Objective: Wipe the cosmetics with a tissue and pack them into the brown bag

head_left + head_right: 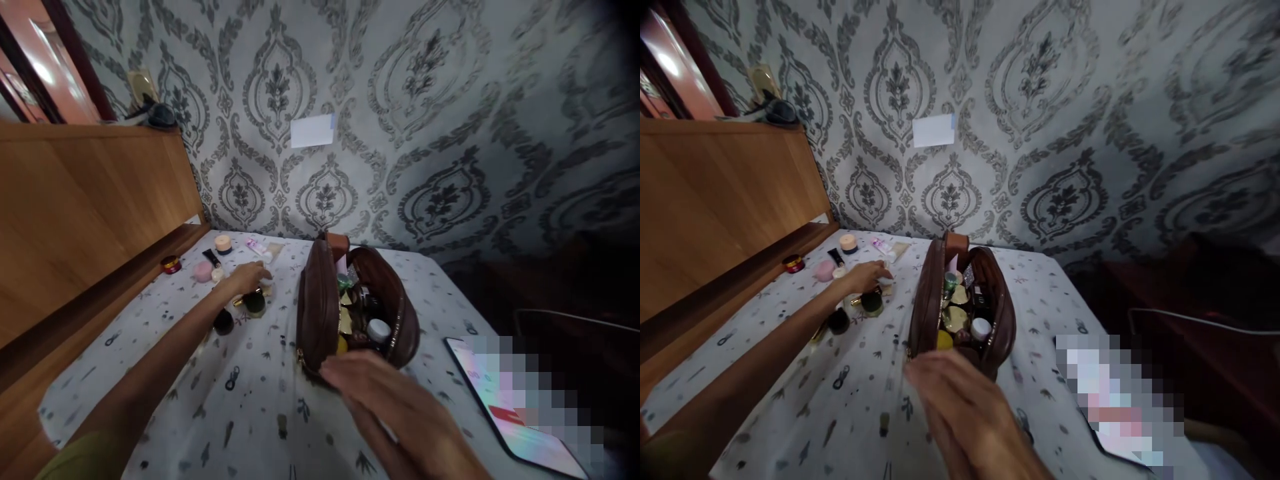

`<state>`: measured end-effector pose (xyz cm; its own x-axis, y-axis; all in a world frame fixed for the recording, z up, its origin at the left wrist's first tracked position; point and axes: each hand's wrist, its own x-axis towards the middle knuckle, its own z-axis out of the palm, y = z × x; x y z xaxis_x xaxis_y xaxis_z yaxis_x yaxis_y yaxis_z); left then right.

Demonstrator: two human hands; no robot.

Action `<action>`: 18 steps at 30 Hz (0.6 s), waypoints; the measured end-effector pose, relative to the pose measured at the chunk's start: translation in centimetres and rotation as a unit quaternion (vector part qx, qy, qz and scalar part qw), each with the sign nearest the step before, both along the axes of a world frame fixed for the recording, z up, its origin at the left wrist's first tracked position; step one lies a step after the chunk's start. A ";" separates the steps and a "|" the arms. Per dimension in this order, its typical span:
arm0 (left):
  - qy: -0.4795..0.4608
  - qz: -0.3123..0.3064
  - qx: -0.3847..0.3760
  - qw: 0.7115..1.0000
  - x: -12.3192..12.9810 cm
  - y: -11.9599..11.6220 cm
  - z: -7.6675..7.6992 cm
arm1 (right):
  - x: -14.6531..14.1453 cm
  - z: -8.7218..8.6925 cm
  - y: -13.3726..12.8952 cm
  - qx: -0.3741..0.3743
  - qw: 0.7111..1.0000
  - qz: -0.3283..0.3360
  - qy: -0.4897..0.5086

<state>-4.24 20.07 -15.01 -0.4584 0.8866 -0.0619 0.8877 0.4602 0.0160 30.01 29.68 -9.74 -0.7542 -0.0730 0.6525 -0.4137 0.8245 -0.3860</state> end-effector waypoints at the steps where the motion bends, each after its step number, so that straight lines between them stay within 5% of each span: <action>1: 0.001 -0.008 -0.015 1.000 -0.5 0.3 -0.1 | 0.1 -0.8 -0.5 -0.014 1.000 0.015 -0.010; 6: 0.007 -0.021 -0.051 0.998 -1.9 1.0 -0.6 | 0.4 -4.5 -2.1 -0.032 0.997 0.007 -0.064; 12: 0.006 0.001 -0.039 0.999 -2.1 0.4 -0.7 | 0.0 -6.6 -3.6 -0.046 0.998 -0.036 -0.023; 18: 0.069 0.222 -0.006 0.973 -6.2 -2.3 0.8 | -0.8 -8.0 -4.7 -0.059 0.998 -0.026 0.009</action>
<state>-10.45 17.82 -14.23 -0.8004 0.5992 0.0182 0.5950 0.7977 -0.0977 29.25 24.98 -17.76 -0.7434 0.0451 0.6674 -0.3786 0.7942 -0.4754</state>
